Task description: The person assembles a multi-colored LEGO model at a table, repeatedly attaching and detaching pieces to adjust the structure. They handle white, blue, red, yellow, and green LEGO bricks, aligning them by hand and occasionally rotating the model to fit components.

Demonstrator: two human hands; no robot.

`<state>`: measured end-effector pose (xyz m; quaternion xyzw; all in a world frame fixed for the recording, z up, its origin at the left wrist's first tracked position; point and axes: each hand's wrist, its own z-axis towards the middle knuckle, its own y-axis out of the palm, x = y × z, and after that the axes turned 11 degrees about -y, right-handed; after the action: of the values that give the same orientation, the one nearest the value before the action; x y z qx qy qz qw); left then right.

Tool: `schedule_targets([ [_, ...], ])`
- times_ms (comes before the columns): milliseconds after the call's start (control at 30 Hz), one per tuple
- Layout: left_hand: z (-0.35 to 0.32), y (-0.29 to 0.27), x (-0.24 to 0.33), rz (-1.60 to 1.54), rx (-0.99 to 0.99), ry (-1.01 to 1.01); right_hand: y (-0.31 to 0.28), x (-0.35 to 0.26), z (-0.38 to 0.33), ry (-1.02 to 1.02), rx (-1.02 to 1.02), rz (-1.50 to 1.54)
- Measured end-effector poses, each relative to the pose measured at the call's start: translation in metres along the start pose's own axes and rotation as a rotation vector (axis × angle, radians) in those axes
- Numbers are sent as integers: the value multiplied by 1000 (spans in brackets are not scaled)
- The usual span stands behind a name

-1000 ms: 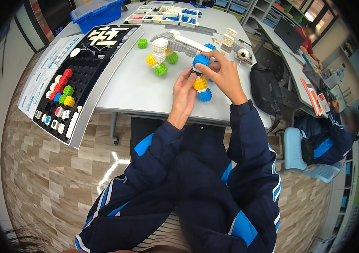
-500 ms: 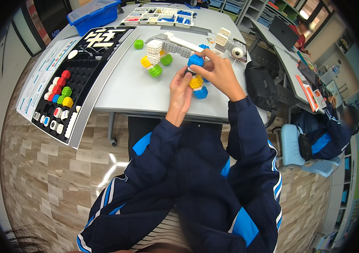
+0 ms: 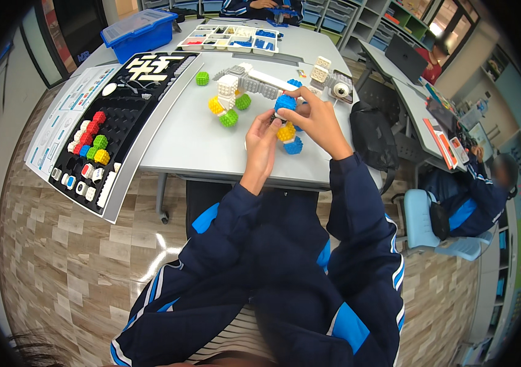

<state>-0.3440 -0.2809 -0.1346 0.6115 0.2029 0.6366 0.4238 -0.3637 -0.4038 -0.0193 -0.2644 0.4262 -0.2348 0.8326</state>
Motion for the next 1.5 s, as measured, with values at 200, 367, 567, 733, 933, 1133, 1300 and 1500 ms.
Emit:
schedule_targets([
  [200,-4,-2,-9,219,70,107,2,10,-3,-45,55,36],
  [367,-3,-14,5,828,38,184,3,14,-10,-78,50,59],
  [567,5,-19,51,1457,-188,576,-6,18,-19,-101,-13,2],
  [733,16,-4,77,1873,-227,971,6,25,-34,-239,-14,-277],
  [933,38,13,80,1988,-375,1137,40,31,-43,-233,212,-506],
  [1133,32,10,70,1841,-400,1091,48,31,-38,-399,346,-577],
  [1300,30,6,60,1735,-392,1093,44,34,-40,-412,331,-577],
  [1500,35,4,50,1706,-376,1158,36,40,-40,-437,350,-554],
])
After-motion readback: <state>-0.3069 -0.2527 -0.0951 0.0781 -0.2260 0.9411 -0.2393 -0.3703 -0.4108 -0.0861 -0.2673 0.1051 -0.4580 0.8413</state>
